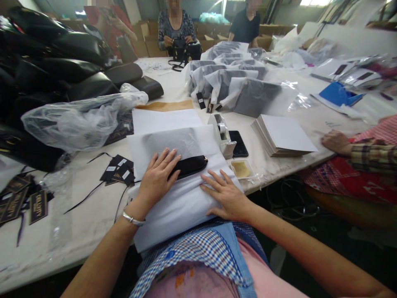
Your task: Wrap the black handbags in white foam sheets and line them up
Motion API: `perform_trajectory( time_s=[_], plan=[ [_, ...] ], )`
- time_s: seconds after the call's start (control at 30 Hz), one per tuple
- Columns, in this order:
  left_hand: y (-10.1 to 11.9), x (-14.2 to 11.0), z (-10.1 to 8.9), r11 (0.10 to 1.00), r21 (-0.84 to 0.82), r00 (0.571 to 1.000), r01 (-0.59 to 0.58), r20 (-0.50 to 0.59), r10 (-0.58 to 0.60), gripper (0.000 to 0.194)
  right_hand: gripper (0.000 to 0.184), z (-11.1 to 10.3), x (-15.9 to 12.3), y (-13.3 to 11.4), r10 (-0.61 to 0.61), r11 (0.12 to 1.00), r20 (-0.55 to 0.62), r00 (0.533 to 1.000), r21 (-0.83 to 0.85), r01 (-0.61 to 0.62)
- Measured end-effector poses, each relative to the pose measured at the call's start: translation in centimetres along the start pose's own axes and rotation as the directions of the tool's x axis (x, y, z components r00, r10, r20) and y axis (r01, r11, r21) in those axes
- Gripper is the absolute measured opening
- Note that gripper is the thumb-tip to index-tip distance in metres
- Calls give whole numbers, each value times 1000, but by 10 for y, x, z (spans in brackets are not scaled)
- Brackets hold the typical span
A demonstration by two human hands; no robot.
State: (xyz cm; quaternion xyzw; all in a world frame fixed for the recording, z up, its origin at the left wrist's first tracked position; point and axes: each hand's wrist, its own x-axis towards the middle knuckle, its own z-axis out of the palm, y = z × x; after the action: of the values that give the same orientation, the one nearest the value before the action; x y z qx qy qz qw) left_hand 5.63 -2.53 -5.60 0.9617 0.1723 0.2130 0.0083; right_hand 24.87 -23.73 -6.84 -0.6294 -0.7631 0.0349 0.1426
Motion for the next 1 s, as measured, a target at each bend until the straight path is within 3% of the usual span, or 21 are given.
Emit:
perform_trajectory(
  time_s=[0.3,0.57,0.83,1.0],
  plan=[
    [-2,0,0,1000,11,1000,-4,-3,4,47,10,5,0,0,-150,982,-201,968,82,170],
    [-3,4,-9,1000,1,999,10,44,-10,46,11,-19,11,-7,-3,954,-195,981,294,62],
    [-20,39,-59,991,-114,948,66,318,-27,55,14,-66,60,3,113,930,-184,976,364,-39],
    [-26,65,-90,980,-194,874,42,483,59,55,13,-76,105,21,191,951,-135,972,270,-149]
  ],
)
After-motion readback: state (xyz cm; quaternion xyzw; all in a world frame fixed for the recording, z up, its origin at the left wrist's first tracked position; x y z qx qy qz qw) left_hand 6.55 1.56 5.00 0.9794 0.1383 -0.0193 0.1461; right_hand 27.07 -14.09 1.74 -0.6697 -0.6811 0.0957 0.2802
